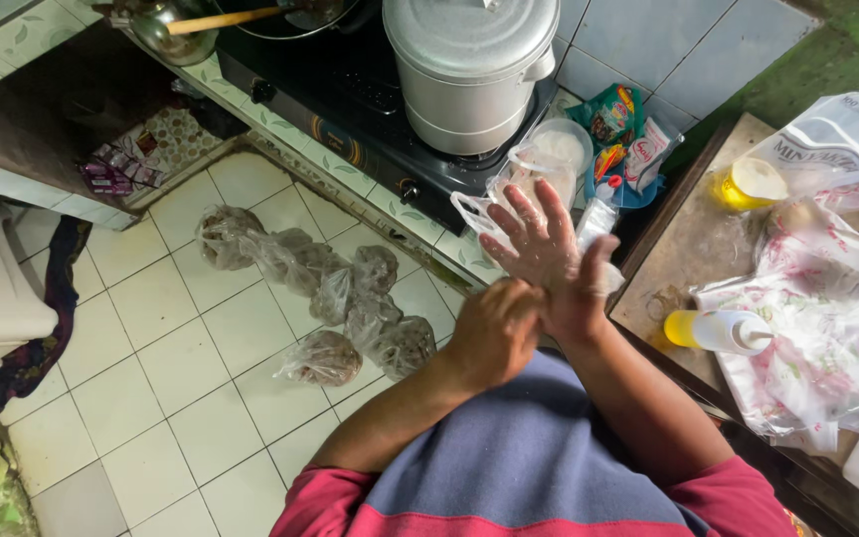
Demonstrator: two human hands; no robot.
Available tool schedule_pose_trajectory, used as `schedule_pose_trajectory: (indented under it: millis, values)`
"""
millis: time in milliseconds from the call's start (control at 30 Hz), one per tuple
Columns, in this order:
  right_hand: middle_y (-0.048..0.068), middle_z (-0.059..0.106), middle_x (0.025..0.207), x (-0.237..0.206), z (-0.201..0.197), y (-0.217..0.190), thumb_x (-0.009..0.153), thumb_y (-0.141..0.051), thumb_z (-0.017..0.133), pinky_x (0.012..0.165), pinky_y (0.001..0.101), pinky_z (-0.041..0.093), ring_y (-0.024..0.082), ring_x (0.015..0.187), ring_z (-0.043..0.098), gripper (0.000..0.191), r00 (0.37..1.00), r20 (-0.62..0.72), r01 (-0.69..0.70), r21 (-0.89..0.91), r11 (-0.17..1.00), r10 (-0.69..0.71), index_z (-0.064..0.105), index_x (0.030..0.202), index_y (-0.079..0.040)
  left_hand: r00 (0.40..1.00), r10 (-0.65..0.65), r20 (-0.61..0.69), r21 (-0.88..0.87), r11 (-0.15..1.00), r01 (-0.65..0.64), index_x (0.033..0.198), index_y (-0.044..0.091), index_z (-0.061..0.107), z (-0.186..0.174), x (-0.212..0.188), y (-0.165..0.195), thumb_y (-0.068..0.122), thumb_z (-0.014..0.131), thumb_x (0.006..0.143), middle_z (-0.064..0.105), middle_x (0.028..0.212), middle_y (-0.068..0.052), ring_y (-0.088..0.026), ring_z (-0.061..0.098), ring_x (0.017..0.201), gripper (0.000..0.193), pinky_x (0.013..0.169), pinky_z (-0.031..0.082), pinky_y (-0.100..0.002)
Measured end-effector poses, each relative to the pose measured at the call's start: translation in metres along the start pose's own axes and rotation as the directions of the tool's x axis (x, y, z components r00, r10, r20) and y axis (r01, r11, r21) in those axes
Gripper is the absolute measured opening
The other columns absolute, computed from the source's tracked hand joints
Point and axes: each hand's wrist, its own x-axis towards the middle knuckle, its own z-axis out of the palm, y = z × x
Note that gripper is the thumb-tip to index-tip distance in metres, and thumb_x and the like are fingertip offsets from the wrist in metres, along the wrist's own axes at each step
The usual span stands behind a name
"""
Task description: The person packs meatballs from white plastic baskets into clear plastic bags, holding a bag open in one hand while transferring meatballs with the other gloved hand. They occasionally adjust the bag, add more meatballs, and at the end gather and tie the filled bag closed.
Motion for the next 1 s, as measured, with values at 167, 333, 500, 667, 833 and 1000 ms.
schedule_pose_trajectory:
  millis: [167,333,500,667,833,1000]
  values:
    - [0.017,0.049,0.16,0.018,-0.003,0.016,0.092,-0.038,0.087,0.128,0.054,0.037,0.037,0.149,0.046,0.082,0.928,-0.145,0.11,-0.774,0.624,-0.344,0.043,0.158,-0.014,0.951,0.088,-0.296,-0.055,0.993,-0.109,0.121,-0.005,0.057,-0.019,0.011,0.007,0.011,0.067,0.101,0.06,0.115,-0.02,-0.035,0.062,0.1,0.028,0.089,0.052,-0.043]
    - [0.021,0.044,0.155,0.028,0.001,0.015,0.076,-0.043,0.093,0.12,0.054,0.034,0.041,0.143,0.042,0.103,0.854,0.217,0.125,-0.968,-0.218,-0.473,0.041,0.159,-0.011,0.988,-0.01,-0.155,0.117,0.993,0.028,0.118,-0.003,0.062,-0.032,0.021,0.003,0.012,0.069,0.097,0.062,0.113,-0.017,-0.035,0.061,0.101,0.026,0.092,0.051,-0.043]
    - [0.02,0.049,0.147,0.035,0.012,0.006,0.058,-0.069,0.095,0.112,0.0616,0.03,0.044,0.135,0.043,0.12,0.837,0.269,-0.015,-0.859,-0.512,-0.477,0.047,0.153,-0.015,0.997,-0.023,-0.074,0.129,0.991,0.032,0.117,0.0,0.062,-0.029,0.014,-0.007,0.002,0.065,0.099,0.062,0.111,-0.015,-0.034,0.062,0.105,0.019,0.097,0.052,-0.042]
    - [0.024,0.048,0.15,0.039,0.025,0.004,0.063,-0.062,0.095,0.115,0.0594,0.032,0.045,0.138,0.042,0.115,0.842,0.256,0.042,-0.908,-0.416,-0.475,0.047,0.155,-0.013,0.985,0.036,-0.171,-0.016,0.999,-0.039,0.122,-0.007,0.056,-0.028,0.002,-0.014,-0.003,0.063,0.094,0.058,0.114,-0.021,-0.037,0.058,0.105,0.03,0.097,0.049,-0.045]
    - [0.027,0.046,0.152,0.035,0.023,0.019,0.072,-0.053,0.094,0.119,0.0564,0.035,0.045,0.143,0.043,0.108,0.864,0.25,0.15,-0.956,-0.251,-0.437,0.045,0.157,-0.007,0.987,0.036,-0.159,0.173,0.985,-0.007,0.121,-0.006,0.059,-0.036,-0.009,-0.018,-0.003,0.065,0.092,0.059,0.112,-0.02,-0.036,0.06,0.106,0.03,0.098,0.052,-0.044]
    - [0.024,0.053,0.142,0.032,0.013,0.04,0.077,-0.046,0.093,0.117,0.0543,0.037,0.042,0.14,0.046,0.086,0.833,0.247,0.176,-0.967,-0.186,-0.496,0.054,0.144,-0.007,0.991,0.004,-0.135,0.09,0.996,0.008,0.116,-0.005,0.06,-0.034,-0.026,-0.015,0.0,0.065,0.092,0.061,0.11,-0.019,-0.035,0.062,0.106,0.025,0.099,0.053,-0.044]
